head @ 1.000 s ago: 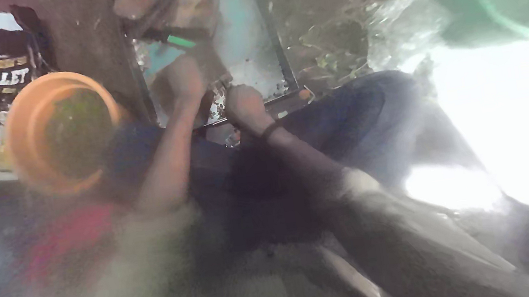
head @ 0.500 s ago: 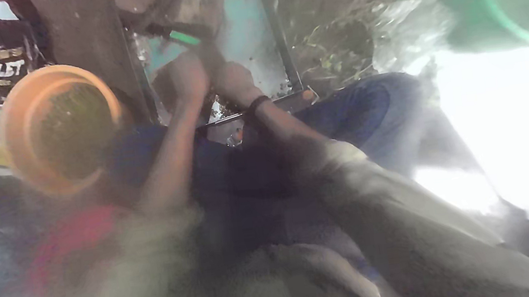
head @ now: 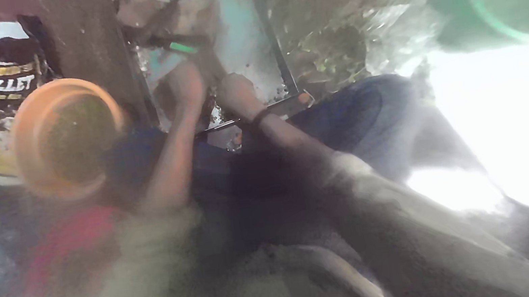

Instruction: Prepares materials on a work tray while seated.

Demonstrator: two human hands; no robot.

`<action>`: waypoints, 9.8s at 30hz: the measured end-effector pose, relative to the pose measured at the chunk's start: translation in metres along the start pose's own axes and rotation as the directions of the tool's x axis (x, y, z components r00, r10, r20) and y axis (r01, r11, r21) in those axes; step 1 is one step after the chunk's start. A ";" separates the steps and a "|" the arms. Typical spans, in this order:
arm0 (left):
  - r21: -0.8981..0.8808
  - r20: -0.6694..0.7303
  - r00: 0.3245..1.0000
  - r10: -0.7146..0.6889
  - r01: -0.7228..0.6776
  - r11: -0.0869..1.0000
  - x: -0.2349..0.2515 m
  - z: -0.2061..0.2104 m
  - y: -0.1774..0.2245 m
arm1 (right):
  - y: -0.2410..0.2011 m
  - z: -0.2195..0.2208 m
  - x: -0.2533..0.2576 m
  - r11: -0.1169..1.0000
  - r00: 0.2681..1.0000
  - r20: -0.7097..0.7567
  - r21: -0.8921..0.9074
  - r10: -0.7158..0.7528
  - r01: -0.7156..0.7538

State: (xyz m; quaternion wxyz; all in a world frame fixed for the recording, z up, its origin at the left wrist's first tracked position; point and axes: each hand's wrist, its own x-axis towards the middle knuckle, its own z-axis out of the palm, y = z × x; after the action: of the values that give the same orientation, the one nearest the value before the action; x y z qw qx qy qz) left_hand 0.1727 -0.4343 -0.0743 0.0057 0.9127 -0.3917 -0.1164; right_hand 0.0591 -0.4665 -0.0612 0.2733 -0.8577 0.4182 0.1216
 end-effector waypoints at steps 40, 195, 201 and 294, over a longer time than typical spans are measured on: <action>0.000 0.022 1.000 -0.022 0.022 1.000 -0.002 0.001 -0.003 | -0.011 0.002 0.015 0.999 1.000 -0.005 0.041 -0.014 0.014; 0.080 -0.033 0.999 -0.035 0.038 0.996 -0.017 0.006 -0.006 | -0.017 0.014 0.022 0.995 1.000 0.003 0.091 -0.026 0.026; 0.044 -0.001 1.000 -0.013 0.013 0.999 -0.014 0.007 -0.007 | -0.017 0.024 0.012 0.999 1.000 0.014 0.037 -0.001 0.000; 0.021 -0.065 0.995 0.069 -0.068 0.997 -0.009 0.013 -0.023 | -0.012 0.006 -0.002 0.998 0.999 0.032 0.048 -0.039 0.037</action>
State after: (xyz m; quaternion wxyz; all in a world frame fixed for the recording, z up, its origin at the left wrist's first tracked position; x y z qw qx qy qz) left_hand 0.1804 -0.4109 -0.0878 0.0141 0.9021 -0.4234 -0.0826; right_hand 0.0676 -0.4559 -0.0608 0.3025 -0.8567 0.4001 0.1205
